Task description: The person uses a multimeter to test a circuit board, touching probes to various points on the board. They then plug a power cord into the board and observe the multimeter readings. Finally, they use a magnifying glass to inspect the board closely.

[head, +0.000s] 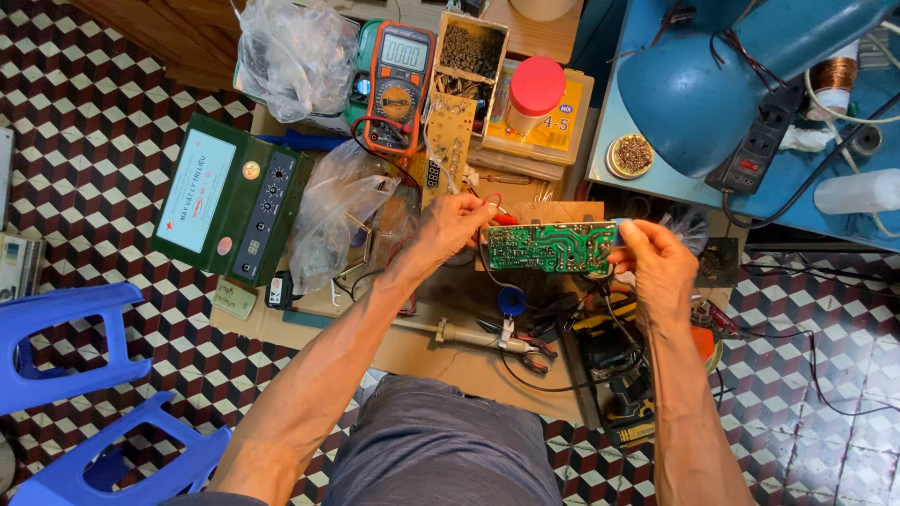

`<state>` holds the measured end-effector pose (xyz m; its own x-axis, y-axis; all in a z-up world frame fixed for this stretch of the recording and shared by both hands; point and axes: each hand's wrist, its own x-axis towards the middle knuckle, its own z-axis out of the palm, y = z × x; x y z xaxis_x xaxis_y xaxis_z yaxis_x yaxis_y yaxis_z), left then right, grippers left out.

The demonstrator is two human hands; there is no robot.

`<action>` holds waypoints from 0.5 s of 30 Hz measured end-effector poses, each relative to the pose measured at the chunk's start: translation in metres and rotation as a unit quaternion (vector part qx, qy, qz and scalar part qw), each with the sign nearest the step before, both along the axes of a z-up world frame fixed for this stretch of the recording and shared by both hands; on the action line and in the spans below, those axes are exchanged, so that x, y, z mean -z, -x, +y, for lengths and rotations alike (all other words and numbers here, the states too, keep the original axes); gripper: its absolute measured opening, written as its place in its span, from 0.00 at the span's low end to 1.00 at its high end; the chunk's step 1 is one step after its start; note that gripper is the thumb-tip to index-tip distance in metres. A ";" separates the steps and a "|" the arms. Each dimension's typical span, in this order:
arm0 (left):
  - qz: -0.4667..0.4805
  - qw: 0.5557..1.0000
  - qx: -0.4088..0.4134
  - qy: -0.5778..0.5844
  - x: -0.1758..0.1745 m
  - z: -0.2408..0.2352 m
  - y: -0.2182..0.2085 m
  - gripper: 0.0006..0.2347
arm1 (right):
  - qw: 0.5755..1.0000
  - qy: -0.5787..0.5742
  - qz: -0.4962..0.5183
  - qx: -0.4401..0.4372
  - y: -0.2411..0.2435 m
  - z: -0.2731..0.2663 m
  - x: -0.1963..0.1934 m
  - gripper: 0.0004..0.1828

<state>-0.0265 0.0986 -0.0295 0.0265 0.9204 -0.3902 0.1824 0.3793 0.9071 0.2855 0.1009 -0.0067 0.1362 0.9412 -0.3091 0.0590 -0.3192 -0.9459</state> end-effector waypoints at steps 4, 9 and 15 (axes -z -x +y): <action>-0.028 0.999 -0.014 0.019 0.011 0.000 0.001 0.17 | 1.000 0.015 -0.011 -0.001 0.001 0.012 0.018 0.14; -0.051 0.997 -0.044 0.038 0.010 -0.008 0.002 0.18 | 0.999 0.041 0.010 0.020 0.003 0.018 0.023 0.15; -0.085 0.990 -0.111 0.026 0.005 -0.027 -0.007 0.21 | 0.998 0.053 0.006 0.027 0.007 0.020 0.018 0.14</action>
